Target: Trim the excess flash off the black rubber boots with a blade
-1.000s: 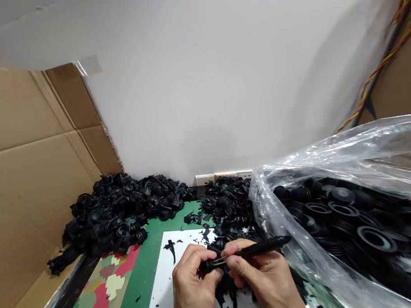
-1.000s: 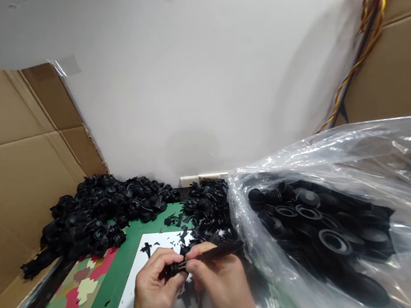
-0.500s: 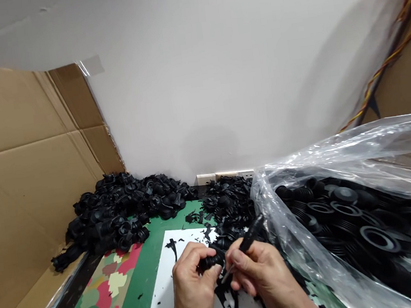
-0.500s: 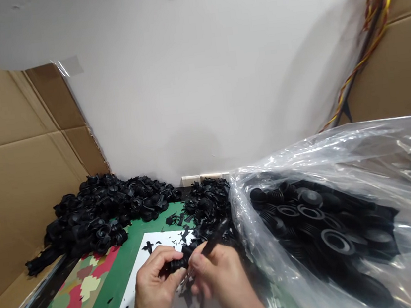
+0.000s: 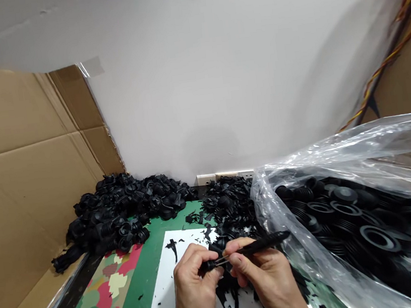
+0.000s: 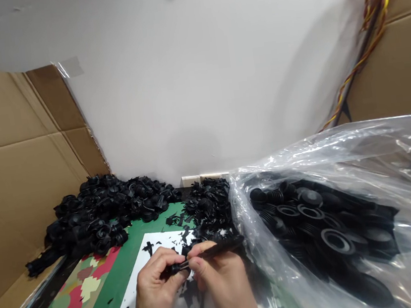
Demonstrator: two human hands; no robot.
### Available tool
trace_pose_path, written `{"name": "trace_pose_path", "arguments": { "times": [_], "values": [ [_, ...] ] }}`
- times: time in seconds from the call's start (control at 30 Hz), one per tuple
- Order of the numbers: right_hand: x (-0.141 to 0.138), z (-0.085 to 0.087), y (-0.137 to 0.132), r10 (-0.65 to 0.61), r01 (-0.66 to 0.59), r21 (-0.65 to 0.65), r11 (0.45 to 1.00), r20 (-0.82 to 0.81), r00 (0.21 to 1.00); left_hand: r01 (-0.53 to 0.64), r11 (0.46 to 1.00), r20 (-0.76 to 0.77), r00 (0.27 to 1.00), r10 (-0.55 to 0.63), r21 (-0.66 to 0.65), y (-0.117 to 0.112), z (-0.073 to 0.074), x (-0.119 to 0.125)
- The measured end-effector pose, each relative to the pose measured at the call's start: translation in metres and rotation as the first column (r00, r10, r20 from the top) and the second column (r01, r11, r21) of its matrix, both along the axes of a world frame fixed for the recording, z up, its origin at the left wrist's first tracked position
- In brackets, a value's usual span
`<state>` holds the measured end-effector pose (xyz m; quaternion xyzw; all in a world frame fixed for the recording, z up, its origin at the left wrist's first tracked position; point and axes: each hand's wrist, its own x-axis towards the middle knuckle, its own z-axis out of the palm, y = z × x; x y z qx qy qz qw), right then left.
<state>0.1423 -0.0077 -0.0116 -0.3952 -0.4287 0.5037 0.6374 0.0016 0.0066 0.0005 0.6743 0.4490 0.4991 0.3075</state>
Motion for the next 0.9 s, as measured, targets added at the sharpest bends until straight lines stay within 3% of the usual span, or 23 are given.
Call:
{"name": "trace_pose_path", "arguments": {
  "times": [0.17, 0.37, 0.47, 0.53, 0.63, 0.7, 0.8, 0.9],
  "values": [
    [-0.003, 0.000, -0.002, 0.004, -0.006, 0.037, 0.999, 0.036, 0.999, -0.019, 1.000, -0.003, 1.000, 0.019, 0.002, -0.001, 0.002, 0.000],
    [-0.007, 0.009, -0.007, -0.135, 0.127, 0.111, 0.986, 0.067, 0.989, -0.029, 0.999, -0.033, 0.999, 0.030, 0.028, -0.001, 0.003, 0.000],
    [-0.006, 0.011, -0.005, -0.048, 0.046, 0.030, 0.998, 0.060, 0.997, -0.017, 0.999, -0.035, 0.999, 0.018, 0.038, -0.002, 0.003, 0.000],
    [-0.008, 0.012, -0.004, 0.044, -0.047, -0.072, 0.996, -0.040, 0.998, -0.006, 0.999, -0.023, 1.000, 0.007, 0.048, -0.003, 0.003, 0.000],
    [-0.014, 0.013, -0.005, 0.261, -0.297, -0.139, 0.945, -0.227, 0.938, -0.016, 0.999, 0.009, 1.000, 0.015, 0.045, -0.002, 0.002, -0.001],
    [-0.016, 0.014, -0.006, 0.311, -0.348, -0.132, 0.928, -0.240, 0.920, -0.024, 0.999, 0.038, 0.999, 0.023, 0.032, 0.000, 0.002, -0.002],
    [-0.009, 0.016, -0.004, 0.133, -0.153, -0.144, 0.978, -0.137, 0.982, -0.012, 1.000, 0.067, 0.998, 0.011, 0.015, 0.002, 0.002, -0.002],
    [0.001, 0.016, -0.001, -0.001, -0.009, -0.143, 0.990, -0.073, 0.997, -0.015, 1.000, 0.081, 0.997, 0.015, -0.004, 0.001, 0.002, -0.001]
  ]
}}
